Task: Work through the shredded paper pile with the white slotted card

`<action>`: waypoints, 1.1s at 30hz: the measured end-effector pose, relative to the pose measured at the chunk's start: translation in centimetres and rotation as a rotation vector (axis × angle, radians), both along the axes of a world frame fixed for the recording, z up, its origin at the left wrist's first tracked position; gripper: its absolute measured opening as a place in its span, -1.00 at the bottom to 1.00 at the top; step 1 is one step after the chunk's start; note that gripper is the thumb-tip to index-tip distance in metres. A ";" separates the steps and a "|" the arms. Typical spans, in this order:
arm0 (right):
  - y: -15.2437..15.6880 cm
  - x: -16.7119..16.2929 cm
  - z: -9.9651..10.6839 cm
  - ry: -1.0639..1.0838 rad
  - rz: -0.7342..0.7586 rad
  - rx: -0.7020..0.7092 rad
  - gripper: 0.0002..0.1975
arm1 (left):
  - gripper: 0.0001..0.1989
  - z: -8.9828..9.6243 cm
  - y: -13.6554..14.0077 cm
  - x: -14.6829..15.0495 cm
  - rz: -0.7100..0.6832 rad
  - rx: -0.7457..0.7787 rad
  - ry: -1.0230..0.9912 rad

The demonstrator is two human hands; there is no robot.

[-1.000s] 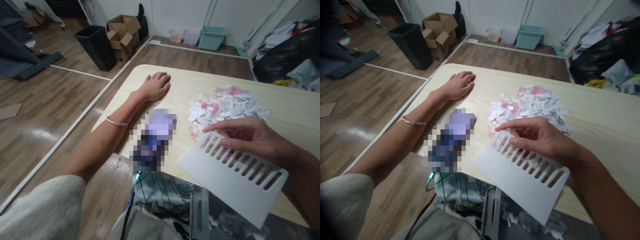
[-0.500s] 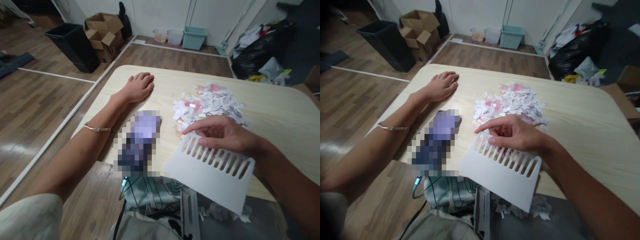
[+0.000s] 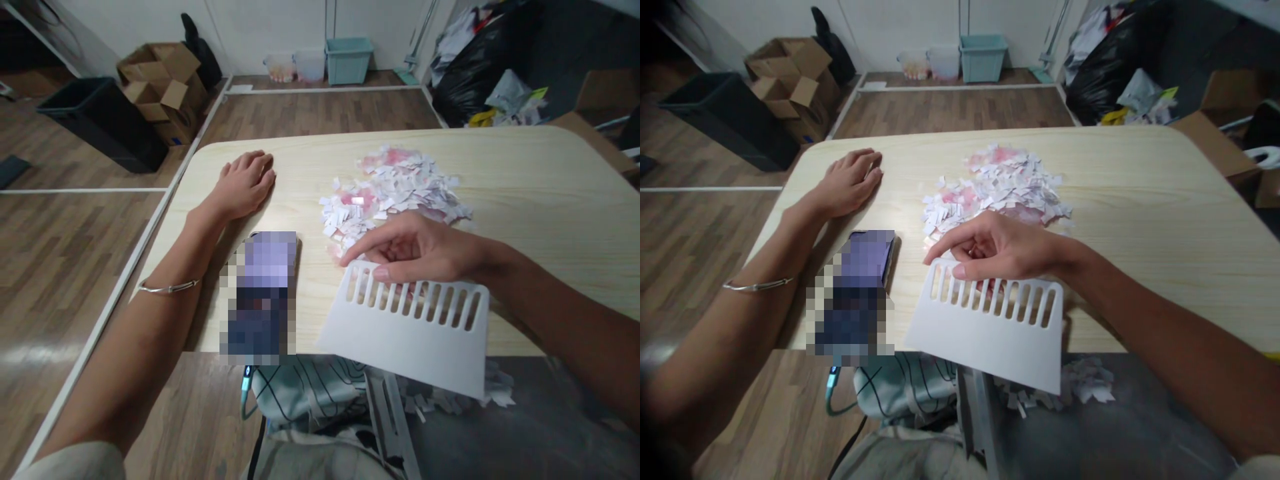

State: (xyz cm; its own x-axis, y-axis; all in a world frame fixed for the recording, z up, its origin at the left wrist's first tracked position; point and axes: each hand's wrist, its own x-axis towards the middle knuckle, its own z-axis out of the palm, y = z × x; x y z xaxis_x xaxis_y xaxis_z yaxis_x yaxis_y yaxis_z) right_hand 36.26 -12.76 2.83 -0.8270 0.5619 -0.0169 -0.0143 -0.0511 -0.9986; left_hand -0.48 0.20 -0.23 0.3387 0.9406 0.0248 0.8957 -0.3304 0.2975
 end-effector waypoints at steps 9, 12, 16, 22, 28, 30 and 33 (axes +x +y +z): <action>-0.4 -0.3 0.5 0.009 -0.032 -0.002 -0.69 | -0.07 1.0 -0.5 0.5 0.011 -0.032 0.048; -0.7 -0.3 1.5 -0.028 -0.106 -0.045 -0.72 | -0.06 1.1 -0.7 0.7 0.016 -0.036 0.048; -0.6 -0.1 2.3 -0.042 -0.140 -0.126 -0.66 | -0.06 1.0 -0.5 0.6 0.028 -0.028 0.057; -0.9 -0.1 2.6 -0.039 -0.194 -0.205 -0.60 | -0.08 1.5 -0.7 0.9 0.015 -0.053 0.074; -1.4 -0.2 3.5 -0.088 -0.284 -0.240 -0.66 | -0.03 1.6 -1.1 1.1 0.023 -0.043 0.079; -1.1 -0.1 3.4 -0.035 -0.253 -0.245 -0.69 | -0.03 1.5 -1.0 1.1 0.029 -0.044 0.070; -0.8 0.2 3.1 0.031 -0.267 -0.237 -0.76 | -0.03 1.3 -1.0 1.0 0.036 -0.046 0.054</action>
